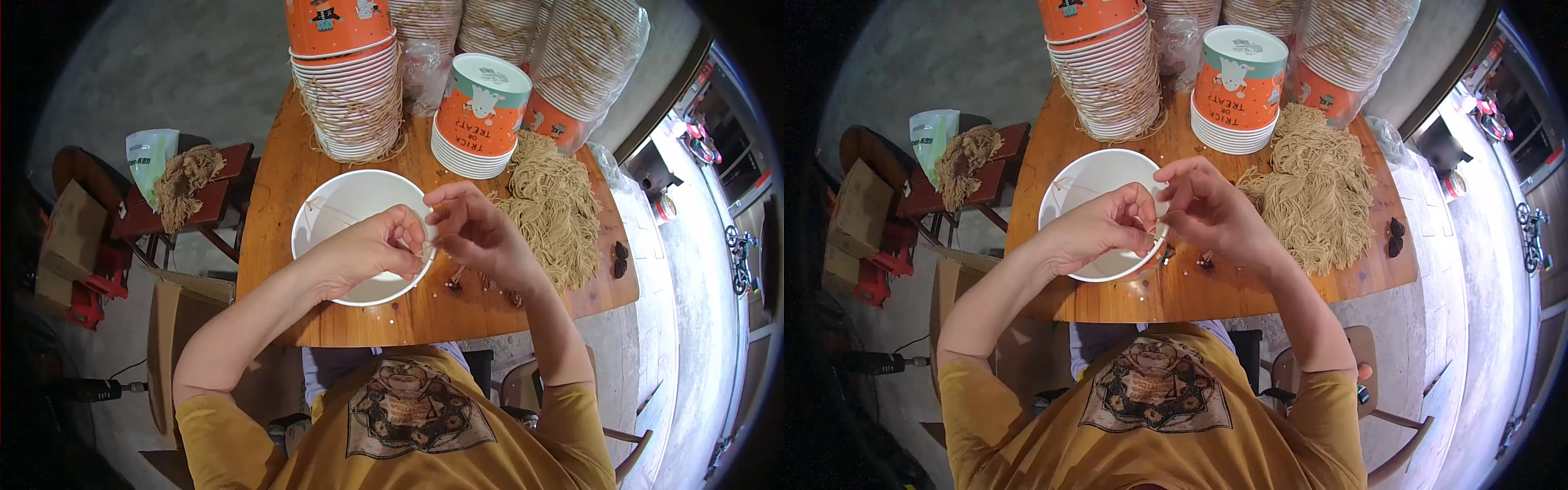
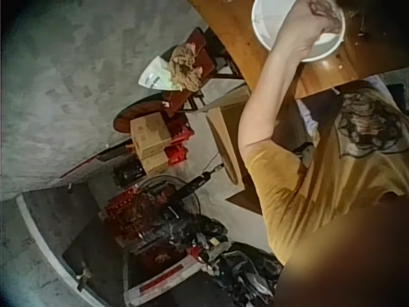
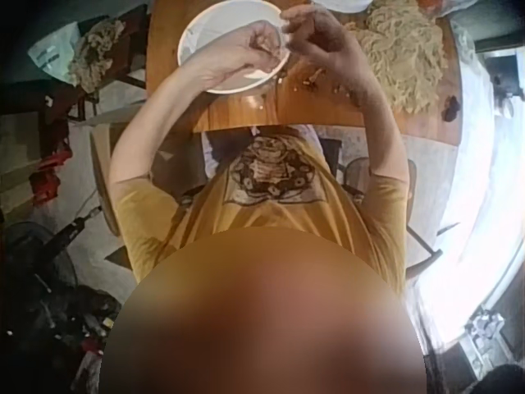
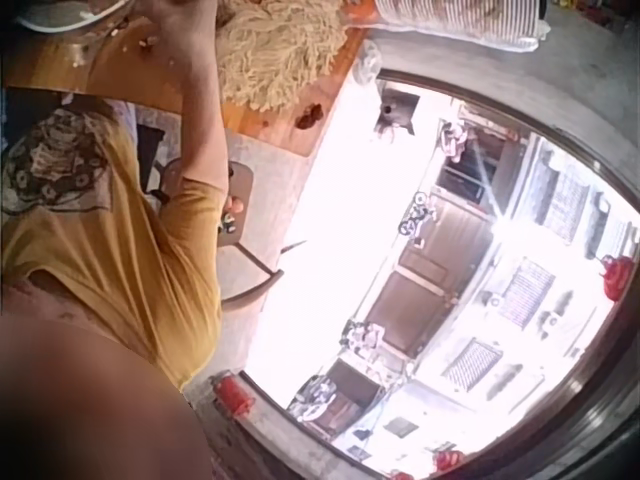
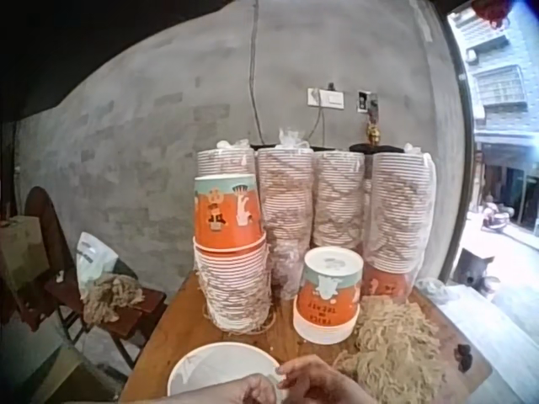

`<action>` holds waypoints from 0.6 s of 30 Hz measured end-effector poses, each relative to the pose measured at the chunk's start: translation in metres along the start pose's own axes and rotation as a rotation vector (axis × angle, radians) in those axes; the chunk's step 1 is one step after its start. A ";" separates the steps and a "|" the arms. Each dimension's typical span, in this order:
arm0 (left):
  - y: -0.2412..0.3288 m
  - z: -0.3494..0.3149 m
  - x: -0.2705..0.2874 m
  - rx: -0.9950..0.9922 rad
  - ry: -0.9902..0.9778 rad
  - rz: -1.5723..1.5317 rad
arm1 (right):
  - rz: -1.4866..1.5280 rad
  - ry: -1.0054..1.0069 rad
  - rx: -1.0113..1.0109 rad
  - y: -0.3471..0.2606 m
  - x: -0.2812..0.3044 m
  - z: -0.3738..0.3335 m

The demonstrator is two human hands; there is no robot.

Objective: Threading and tying strings through pre-punched holes in paper bowls to create handles.

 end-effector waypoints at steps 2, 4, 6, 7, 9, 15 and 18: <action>0.002 0.000 0.000 0.000 -0.013 0.011 | 0.307 -0.100 -0.205 -0.001 0.005 0.001; 0.003 -0.001 -0.001 -0.019 -0.014 0.053 | 0.333 -0.141 -0.203 0.003 0.008 0.001; 0.005 0.000 -0.002 -0.074 0.043 0.114 | 0.360 -0.181 -0.202 0.004 0.007 0.000; 0.007 -0.001 -0.003 -0.127 0.106 0.175 | 0.221 -0.120 -0.160 0.004 0.003 0.001; 0.010 -0.002 -0.003 -0.117 0.115 0.118 | 0.086 -0.059 -0.119 -0.002 -0.002 0.001; 0.002 0.003 -0.005 -0.395 0.329 0.468 | -0.506 0.154 0.035 -0.010 -0.012 0.003; 0.006 0.003 -0.013 -0.592 0.361 0.955 | -0.529 0.175 0.051 -0.003 -0.013 0.005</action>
Point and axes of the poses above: each hand's wrist, its own z-axis towards the middle knuckle, its own x-axis out of the back of the hand, y = z × x, the point moved 1 cm from there along z, towards the middle knuckle, and after that the axes turned 10 degrees about -x, right-handed, at the moved point
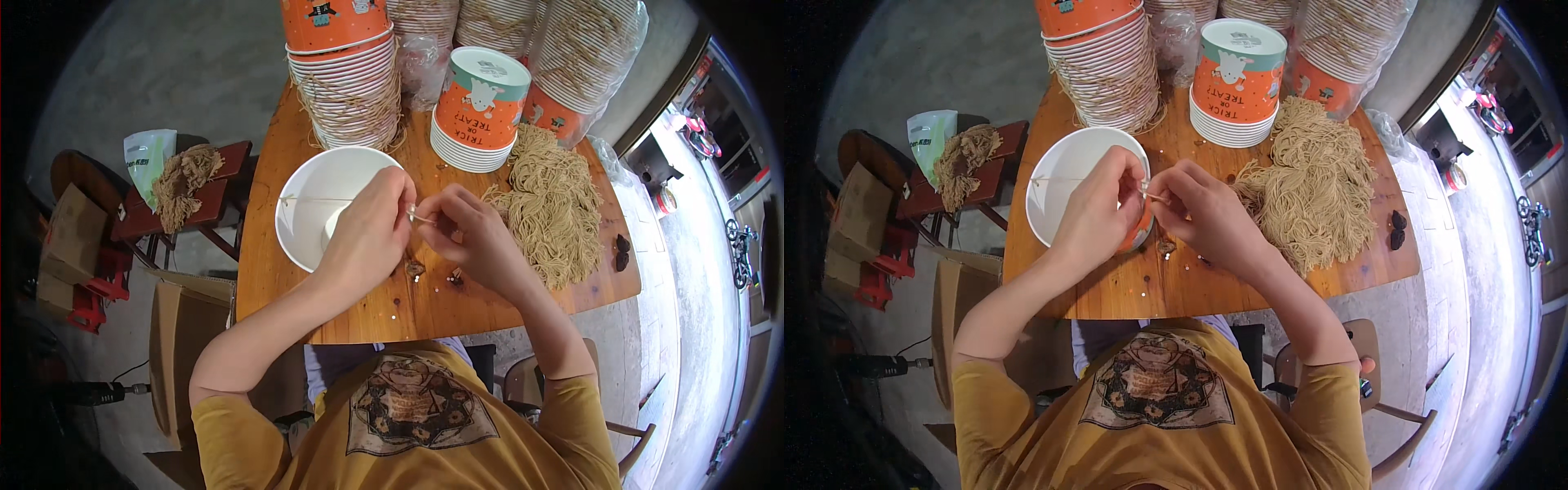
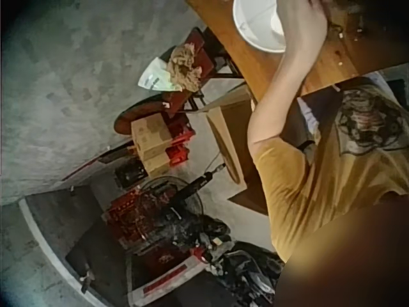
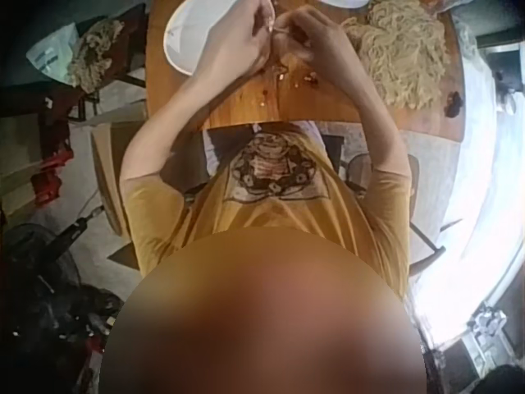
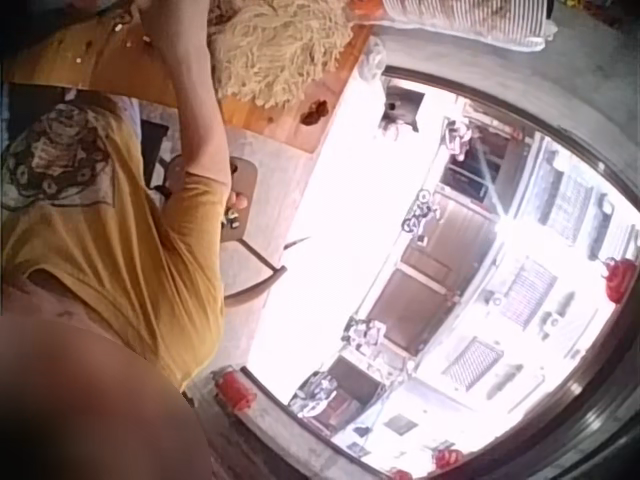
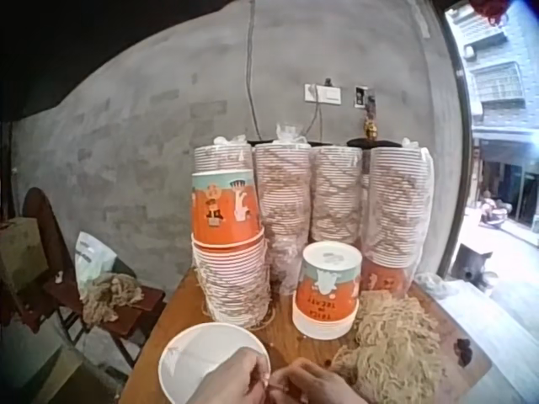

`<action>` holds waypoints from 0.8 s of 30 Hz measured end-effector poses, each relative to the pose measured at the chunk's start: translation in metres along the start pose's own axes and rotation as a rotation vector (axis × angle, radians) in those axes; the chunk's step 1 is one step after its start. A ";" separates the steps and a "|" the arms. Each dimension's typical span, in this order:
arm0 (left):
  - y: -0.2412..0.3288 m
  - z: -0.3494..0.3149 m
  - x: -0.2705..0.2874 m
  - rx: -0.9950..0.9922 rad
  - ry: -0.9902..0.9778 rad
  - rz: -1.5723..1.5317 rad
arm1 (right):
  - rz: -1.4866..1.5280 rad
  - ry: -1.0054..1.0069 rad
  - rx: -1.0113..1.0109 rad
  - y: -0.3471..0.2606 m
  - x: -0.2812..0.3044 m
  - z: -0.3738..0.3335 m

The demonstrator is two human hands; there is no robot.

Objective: Threading and tying strings through pre-punched holes in paper bowls to create handles.

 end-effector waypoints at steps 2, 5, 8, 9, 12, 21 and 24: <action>0.000 0.001 0.002 0.093 -0.048 -0.089 | 0.028 -0.011 0.001 0.003 -0.002 0.000; -0.024 0.005 0.008 0.554 -0.133 -0.927 | 0.164 -0.104 -0.153 -0.001 0.002 0.001; -0.024 0.003 0.009 0.576 -0.119 -0.905 | 0.197 -0.135 -0.188 0.000 0.000 0.004; -0.024 0.002 0.009 0.576 -0.119 -0.904 | 0.197 -0.135 -0.188 0.000 0.000 0.005; -0.024 -0.001 0.009 0.550 -0.136 -0.880 | 0.089 -0.095 -0.152 0.001 0.001 0.008; -0.017 -0.003 0.013 0.535 -0.151 -0.795 | -0.053 -0.124 -0.229 -0.005 0.003 0.013; -0.018 -0.002 0.014 0.575 -0.190 -0.874 | 0.023 -0.148 -0.295 -0.005 0.004 0.014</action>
Point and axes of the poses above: each hand's wrist, its own z-axis towards the middle knuckle, its own x-axis out of the back of the hand, y = z × x, the point moved 1 cm from there along z, towards the middle knuckle, and after that the axes turned 10 degrees about -x, right-handed, at the moved point
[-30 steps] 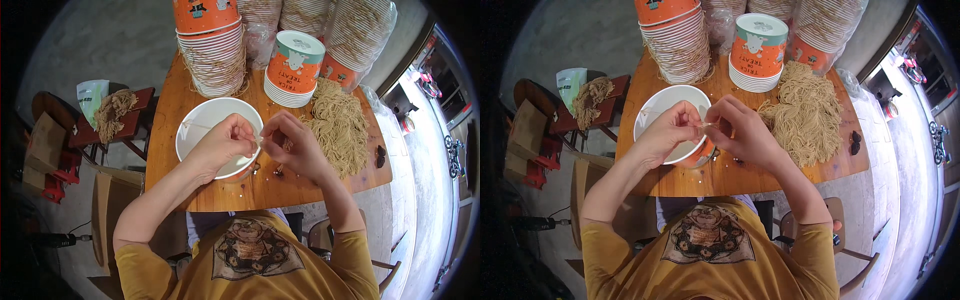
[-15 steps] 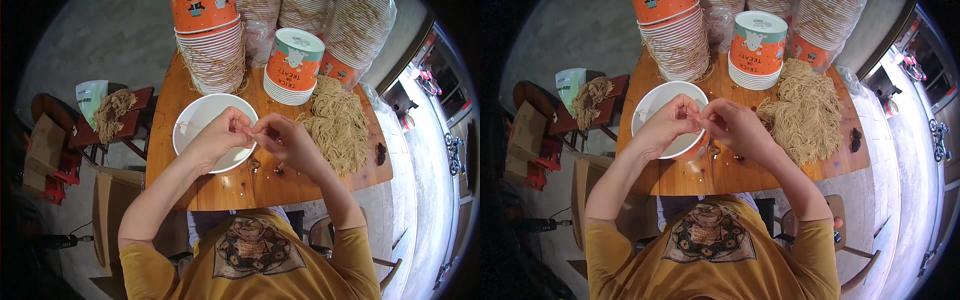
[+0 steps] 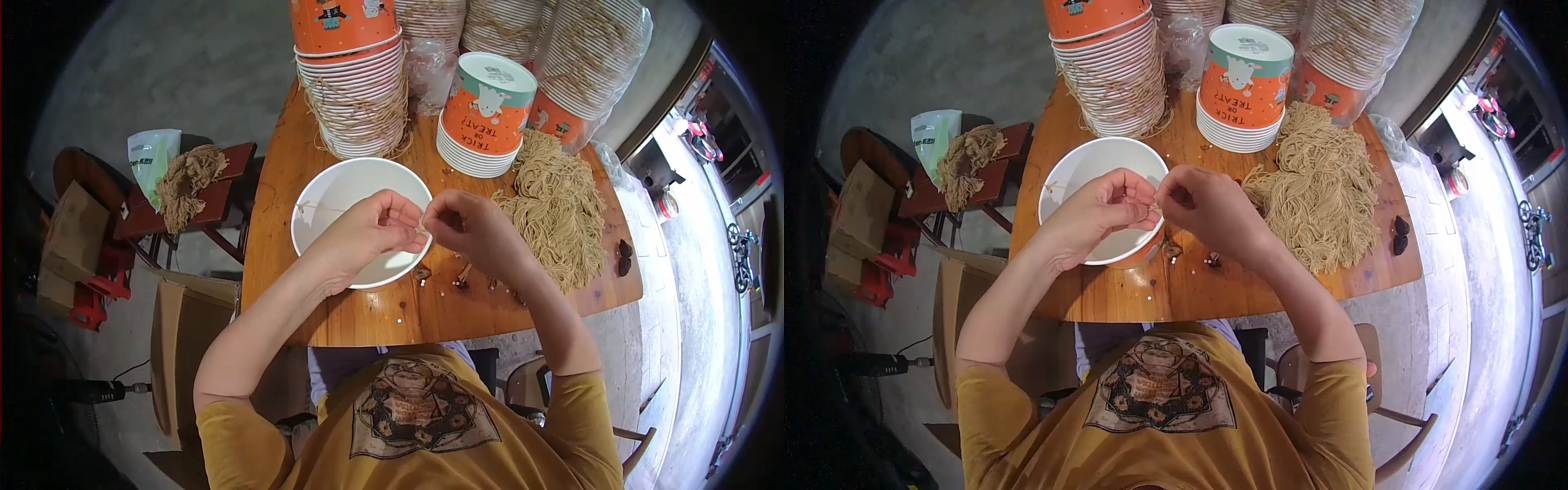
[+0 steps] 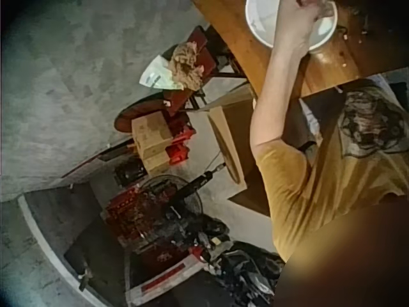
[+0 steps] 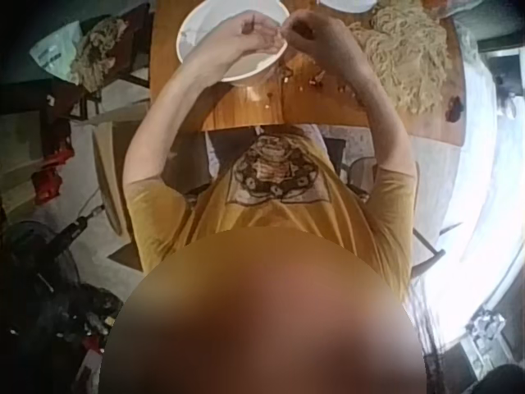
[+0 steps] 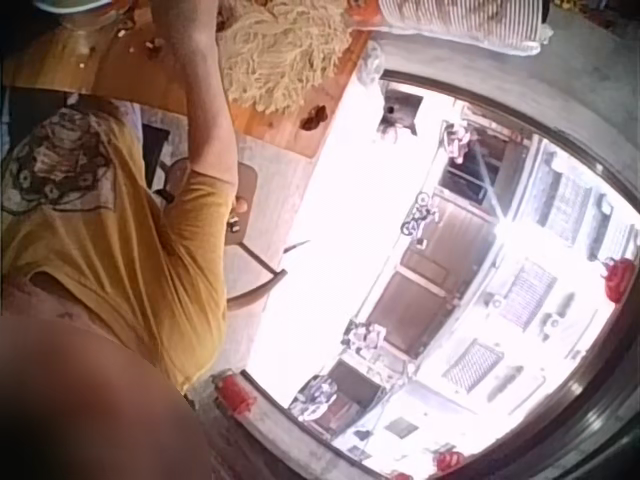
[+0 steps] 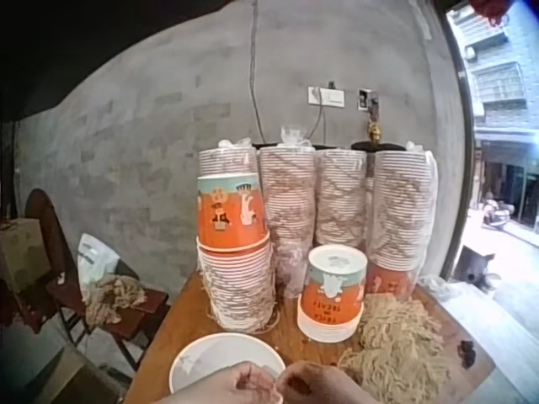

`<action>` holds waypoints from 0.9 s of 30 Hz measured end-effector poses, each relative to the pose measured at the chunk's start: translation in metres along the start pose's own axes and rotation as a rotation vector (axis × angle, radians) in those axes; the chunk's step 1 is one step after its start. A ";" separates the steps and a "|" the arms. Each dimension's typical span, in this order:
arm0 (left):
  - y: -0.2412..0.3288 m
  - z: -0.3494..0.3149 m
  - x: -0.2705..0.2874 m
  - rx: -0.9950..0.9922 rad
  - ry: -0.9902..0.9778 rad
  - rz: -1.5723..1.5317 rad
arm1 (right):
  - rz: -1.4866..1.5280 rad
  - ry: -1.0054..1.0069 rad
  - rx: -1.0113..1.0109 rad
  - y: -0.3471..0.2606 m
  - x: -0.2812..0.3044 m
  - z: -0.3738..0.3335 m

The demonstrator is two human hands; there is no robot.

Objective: Threading and tying strings through pre-punched holes in paper bowls to create handles.

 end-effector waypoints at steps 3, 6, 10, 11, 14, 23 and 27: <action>-0.002 -0.001 0.001 0.074 0.010 -0.057 | 0.064 -0.018 -0.025 0.004 -0.003 0.000; -0.003 -0.001 0.000 0.084 0.031 -0.058 | 0.107 -0.017 -0.010 0.006 -0.004 0.001; -0.002 -0.002 -0.001 -0.010 -0.008 0.185 | 0.124 -0.040 -0.016 0.006 -0.004 0.001; -0.002 -0.002 -0.002 -0.050 -0.015 0.256 | 0.128 -0.045 -0.022 0.006 -0.004 0.001; -0.001 0.000 -0.005 -0.048 -0.005 0.343 | 0.120 -0.057 -0.029 0.005 -0.003 0.001; -0.004 -0.003 -0.009 -0.589 0.129 0.995 | -0.022 0.027 0.171 0.009 0.000 0.002; 0.003 -0.006 -0.020 -0.646 0.148 1.181 | -0.041 0.075 0.289 0.008 0.003 0.002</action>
Point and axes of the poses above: each hand's wrist, its own z-axis towards the middle knuckle, its own x-axis out of the back of the hand, y = z × x, the point moved 1 cm from there along z, towards the middle knuckle, and after that the axes turned 10 degrees about -x, right-handed, at the moved point
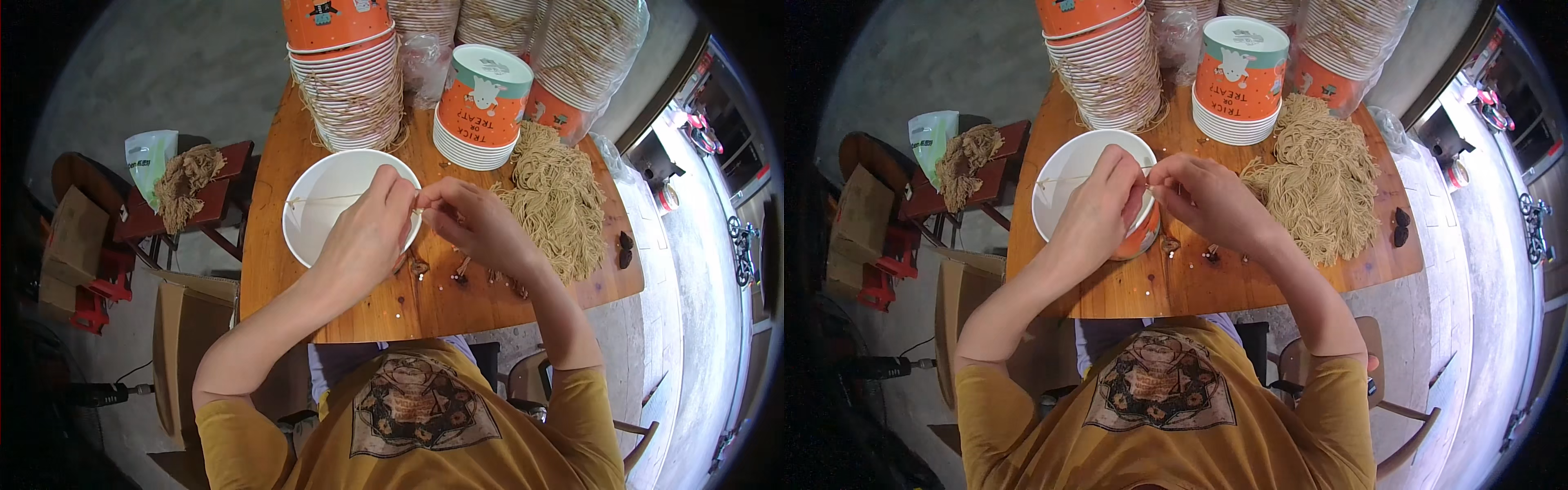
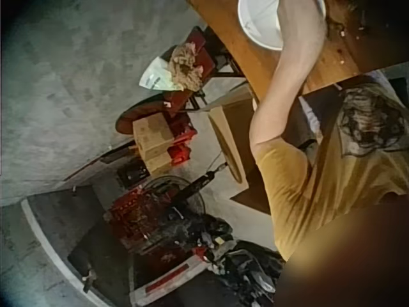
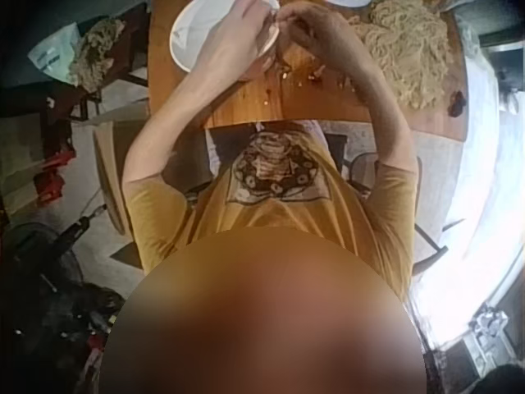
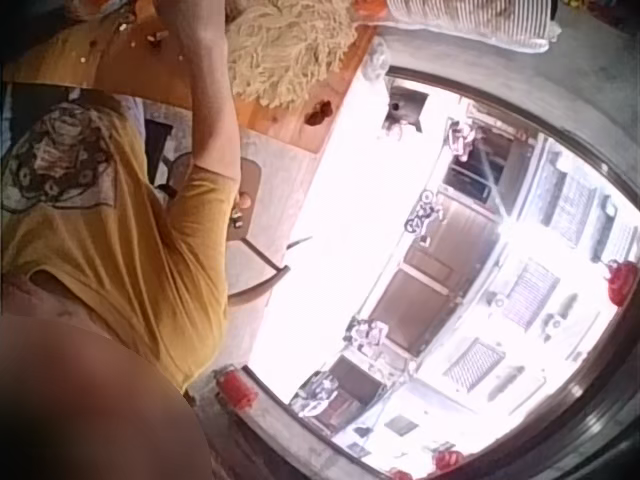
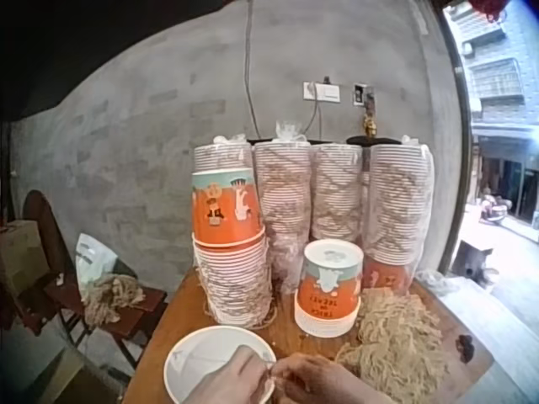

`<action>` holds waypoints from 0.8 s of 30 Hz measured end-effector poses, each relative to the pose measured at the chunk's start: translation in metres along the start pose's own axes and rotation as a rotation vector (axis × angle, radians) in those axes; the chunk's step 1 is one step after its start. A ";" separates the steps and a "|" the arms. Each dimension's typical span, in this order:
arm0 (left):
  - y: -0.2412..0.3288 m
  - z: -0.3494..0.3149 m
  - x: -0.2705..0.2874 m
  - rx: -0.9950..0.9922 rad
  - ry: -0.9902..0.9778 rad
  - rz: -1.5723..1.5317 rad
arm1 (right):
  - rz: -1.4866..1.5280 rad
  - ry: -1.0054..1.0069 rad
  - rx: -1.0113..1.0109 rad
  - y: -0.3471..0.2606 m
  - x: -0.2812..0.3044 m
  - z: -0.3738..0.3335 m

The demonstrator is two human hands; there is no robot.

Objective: Threading and tying strings through pre-punched holes in paper bowls to create handles.

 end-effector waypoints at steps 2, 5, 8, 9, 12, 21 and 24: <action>-0.005 0.003 -0.001 0.062 -0.016 -0.124 | 0.032 -0.090 -0.130 -0.006 0.003 0.001; -0.016 0.005 0.000 0.229 -0.071 -0.382 | 0.142 -0.103 -0.225 -0.005 0.003 0.001; -0.024 0.003 -0.003 0.365 -0.149 -0.601 | 0.174 -0.089 -0.212 -0.001 0.000 0.000; -0.023 0.003 -0.002 0.399 -0.163 -0.668 | 0.175 -0.089 -0.212 0.000 0.000 0.000; -0.015 0.005 0.002 0.486 -0.159 -0.835 | 0.204 -0.094 -0.246 0.003 0.000 -0.001; -0.025 0.006 -0.003 0.555 -0.239 -0.969 | 0.227 -0.060 -0.242 0.001 -0.002 -0.002; -0.026 0.006 -0.006 0.568 -0.245 -0.965 | 0.188 -0.067 -0.250 -0.001 -0.001 -0.002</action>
Point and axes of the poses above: each hand's wrist, its own z-axis towards the middle knuckle, its own x-axis out of the back of the hand, y = z × x, the point moved 1 cm from there along z, towards the middle knuckle, and after that the axes turned 10 degrees about -x, right-handed, at the moved point
